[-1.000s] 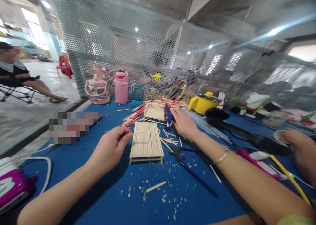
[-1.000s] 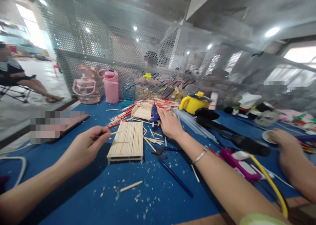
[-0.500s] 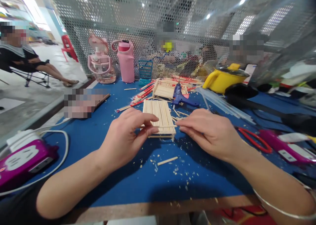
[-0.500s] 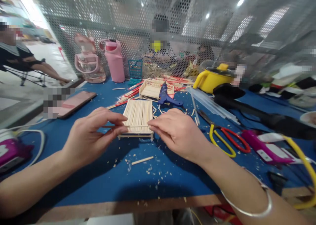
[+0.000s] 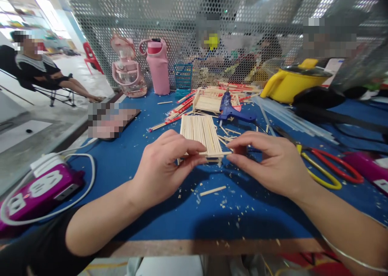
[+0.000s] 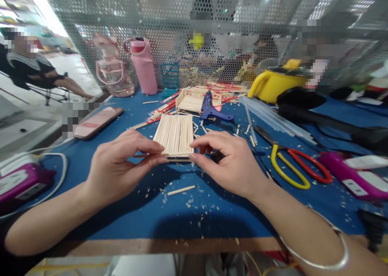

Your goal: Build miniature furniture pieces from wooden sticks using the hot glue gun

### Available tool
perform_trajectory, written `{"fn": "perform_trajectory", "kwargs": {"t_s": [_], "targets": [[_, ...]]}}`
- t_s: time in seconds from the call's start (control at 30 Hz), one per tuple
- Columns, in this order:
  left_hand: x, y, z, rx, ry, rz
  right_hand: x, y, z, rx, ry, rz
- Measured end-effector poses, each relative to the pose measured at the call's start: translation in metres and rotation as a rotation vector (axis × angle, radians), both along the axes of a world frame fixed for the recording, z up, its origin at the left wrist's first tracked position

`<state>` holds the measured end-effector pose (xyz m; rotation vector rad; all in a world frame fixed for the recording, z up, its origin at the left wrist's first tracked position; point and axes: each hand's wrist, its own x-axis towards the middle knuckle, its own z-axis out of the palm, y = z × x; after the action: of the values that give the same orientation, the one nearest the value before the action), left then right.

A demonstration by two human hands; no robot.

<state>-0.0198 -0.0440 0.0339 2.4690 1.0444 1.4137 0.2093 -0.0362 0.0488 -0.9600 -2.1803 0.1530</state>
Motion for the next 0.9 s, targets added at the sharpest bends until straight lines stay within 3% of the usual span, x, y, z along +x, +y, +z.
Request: {"fn": "perform_trajectory", "kwargs": {"t_s": [0.17, 0.3, 0.43, 0.5, 0.57, 0.7, 0.9], "targets": [[0.004, -0.002, -0.003, 0.029, 0.011, -0.012, 0.0, -0.002, 0.003, 0.013, -0.007, 0.086], [-0.001, -0.001, 0.002, -0.001, 0.049, -0.061, 0.003, 0.001, 0.002, 0.028, -0.081, 0.056], [-0.025, 0.012, 0.013, -0.217, -0.071, 0.152, 0.009, 0.009, -0.003, -0.02, -0.109, -0.036], [-0.039, 0.02, 0.014, -0.37, -0.013, 0.265, 0.011, 0.012, -0.006, -0.062, -0.131, -0.057], [-0.05, 0.028, 0.012, -0.556, 0.128, 0.3, 0.011, 0.014, -0.009, -0.091, -0.149, -0.059], [-0.054, 0.032, 0.007, -0.786, 0.276, 0.191, 0.007, 0.014, -0.012, -0.091, -0.172, -0.068], [-0.053, 0.028, 0.008, -0.812, 0.242, 0.097, -0.001, 0.013, -0.014, -0.041, -0.176, -0.03]]}}
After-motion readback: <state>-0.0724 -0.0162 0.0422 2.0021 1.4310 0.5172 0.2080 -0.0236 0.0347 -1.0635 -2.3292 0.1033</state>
